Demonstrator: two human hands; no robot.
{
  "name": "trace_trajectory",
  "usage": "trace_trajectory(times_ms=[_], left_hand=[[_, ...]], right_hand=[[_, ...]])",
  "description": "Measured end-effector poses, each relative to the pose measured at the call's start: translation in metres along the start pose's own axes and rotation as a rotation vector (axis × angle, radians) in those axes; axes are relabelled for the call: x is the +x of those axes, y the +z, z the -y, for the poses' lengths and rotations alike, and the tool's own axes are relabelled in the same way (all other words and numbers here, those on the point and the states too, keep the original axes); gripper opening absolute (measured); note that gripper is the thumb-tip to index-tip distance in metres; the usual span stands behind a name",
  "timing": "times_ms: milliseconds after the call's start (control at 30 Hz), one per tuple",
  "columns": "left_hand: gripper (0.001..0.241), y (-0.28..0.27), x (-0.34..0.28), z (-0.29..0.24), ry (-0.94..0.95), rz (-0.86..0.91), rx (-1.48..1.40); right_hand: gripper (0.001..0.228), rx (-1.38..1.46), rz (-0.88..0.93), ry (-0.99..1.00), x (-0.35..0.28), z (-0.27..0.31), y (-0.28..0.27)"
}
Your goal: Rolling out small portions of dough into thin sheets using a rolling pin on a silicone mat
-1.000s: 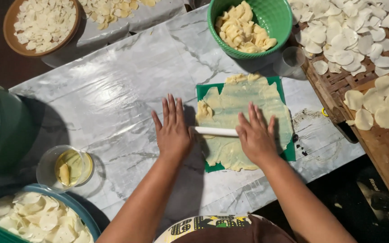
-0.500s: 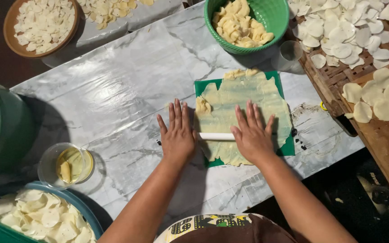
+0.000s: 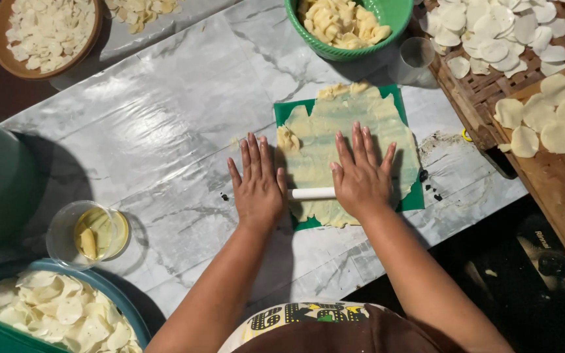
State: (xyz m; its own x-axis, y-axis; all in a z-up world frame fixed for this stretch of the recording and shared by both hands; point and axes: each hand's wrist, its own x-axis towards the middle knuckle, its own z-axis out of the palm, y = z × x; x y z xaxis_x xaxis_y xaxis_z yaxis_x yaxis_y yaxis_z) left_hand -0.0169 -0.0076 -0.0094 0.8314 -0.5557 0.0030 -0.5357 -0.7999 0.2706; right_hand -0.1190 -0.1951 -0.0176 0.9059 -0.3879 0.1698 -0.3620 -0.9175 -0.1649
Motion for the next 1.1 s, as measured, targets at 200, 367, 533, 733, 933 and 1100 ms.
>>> trace_trajectory(times_ms=[200,367,533,733,933,1100], left_hand=[[0.073,0.01,-0.053,0.004,0.076,-0.063,0.017],[0.07,0.021,-0.085,0.01,0.127,0.013,0.037],[0.056,0.007,-0.105,0.02,0.315,-0.197,0.013],[0.044,0.001,-0.081,0.047,0.482,-0.249,-0.037],[0.041,-0.043,0.014,0.055,0.519,-0.307,0.009],[0.042,-0.017,0.062,0.068,0.521,-0.276,-0.068]], right_hand=[[0.059,0.005,0.015,-0.037,-0.047,0.006,-0.008],[0.057,0.006,-0.076,-0.108,-0.084,0.004,-0.005],[0.051,0.024,-0.17,-0.173,-0.11,0.001,-0.018],[0.042,0.146,-0.195,-0.253,-0.111,-0.028,-0.018],[0.042,0.175,-0.27,-0.362,-0.012,-0.033,-0.017],[0.049,0.165,-0.205,-0.354,0.037,-0.025,0.013]])
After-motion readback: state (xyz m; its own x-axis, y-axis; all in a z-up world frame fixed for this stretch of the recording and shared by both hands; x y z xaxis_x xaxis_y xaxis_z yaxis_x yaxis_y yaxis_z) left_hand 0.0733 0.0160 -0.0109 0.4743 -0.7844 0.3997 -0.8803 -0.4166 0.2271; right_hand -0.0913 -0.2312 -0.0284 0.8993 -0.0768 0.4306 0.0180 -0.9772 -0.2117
